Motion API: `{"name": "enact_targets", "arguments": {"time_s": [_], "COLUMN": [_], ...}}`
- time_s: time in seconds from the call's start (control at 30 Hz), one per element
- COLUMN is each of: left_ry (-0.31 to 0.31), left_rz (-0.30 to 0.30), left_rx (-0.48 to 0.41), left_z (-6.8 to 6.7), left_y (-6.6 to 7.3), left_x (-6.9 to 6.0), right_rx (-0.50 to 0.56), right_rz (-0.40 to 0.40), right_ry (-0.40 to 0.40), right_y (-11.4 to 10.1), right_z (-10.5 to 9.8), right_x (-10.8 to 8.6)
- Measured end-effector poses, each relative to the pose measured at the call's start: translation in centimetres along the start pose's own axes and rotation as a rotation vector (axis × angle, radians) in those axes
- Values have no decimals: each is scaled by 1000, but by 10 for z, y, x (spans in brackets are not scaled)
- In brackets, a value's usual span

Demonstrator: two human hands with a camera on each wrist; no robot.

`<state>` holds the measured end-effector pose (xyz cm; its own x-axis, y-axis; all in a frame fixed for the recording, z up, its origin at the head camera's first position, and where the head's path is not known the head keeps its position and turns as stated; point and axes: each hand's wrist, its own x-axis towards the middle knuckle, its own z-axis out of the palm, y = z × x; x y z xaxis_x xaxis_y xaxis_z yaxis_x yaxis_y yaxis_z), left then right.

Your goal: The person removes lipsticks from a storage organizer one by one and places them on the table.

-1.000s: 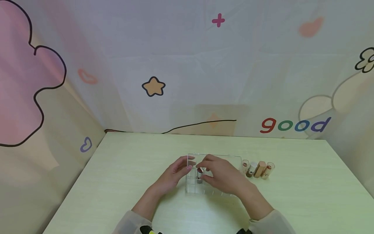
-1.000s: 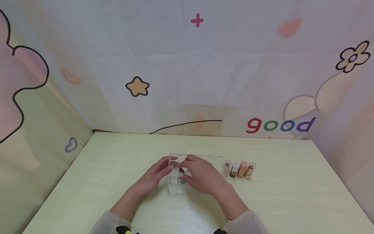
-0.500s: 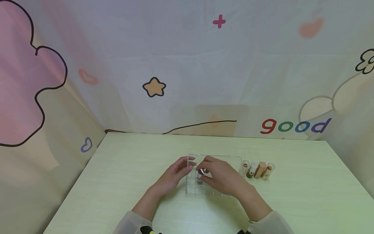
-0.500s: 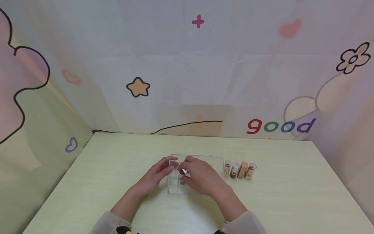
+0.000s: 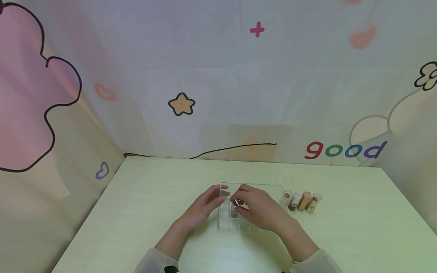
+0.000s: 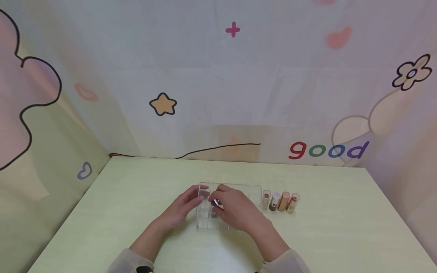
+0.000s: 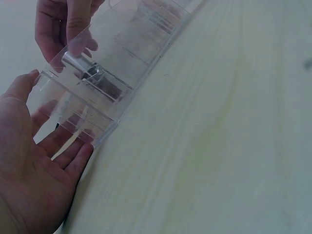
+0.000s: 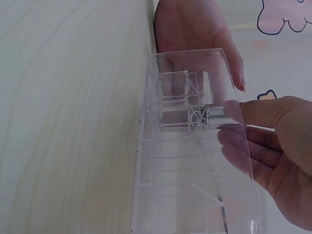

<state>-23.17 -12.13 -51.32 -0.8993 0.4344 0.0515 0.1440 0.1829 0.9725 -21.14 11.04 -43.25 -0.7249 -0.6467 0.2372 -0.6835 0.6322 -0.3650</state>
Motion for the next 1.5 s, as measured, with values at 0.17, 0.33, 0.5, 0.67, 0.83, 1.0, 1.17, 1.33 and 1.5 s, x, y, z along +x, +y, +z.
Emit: {"name": "enact_targets", "arguments": {"time_s": [0.17,0.33,0.5,0.67,0.83,1.0,1.17,1.33,1.5], "left_ry": [-7,-16,-15,-13,-11,-15,-18,-14,-13], "left_rz": [-1,-8,-11,-11,-8,1,6,6,0], "left_rx": [-11,-20,-19,-13,-9,-11,-12,-14,-10], "left_z": [1,2,2,2,2,1,1,1,1], "left_y": [-1,0,2,1,2,2,2,2,2], "left_x": [0,-1,-2,-1,-1,-1,-1,0,0], "right_rx": [3,-10,-9,-18,-8,-6,-15,-30,-44], "right_rz": [8,2,1,-4,-1,-8,-17,-17,-32], "right_ry": [5,30,39,48,50,58,66,74,103], "right_y": [-1,-3,-5,-6,-8,-8,-10,-12,-10], "right_z": [-2,-5,-9,-12,-15,-18,-23,-28,-33], "right_x": [-2,-3,-4,-4,-4,-5,-6,-7,-9]}}
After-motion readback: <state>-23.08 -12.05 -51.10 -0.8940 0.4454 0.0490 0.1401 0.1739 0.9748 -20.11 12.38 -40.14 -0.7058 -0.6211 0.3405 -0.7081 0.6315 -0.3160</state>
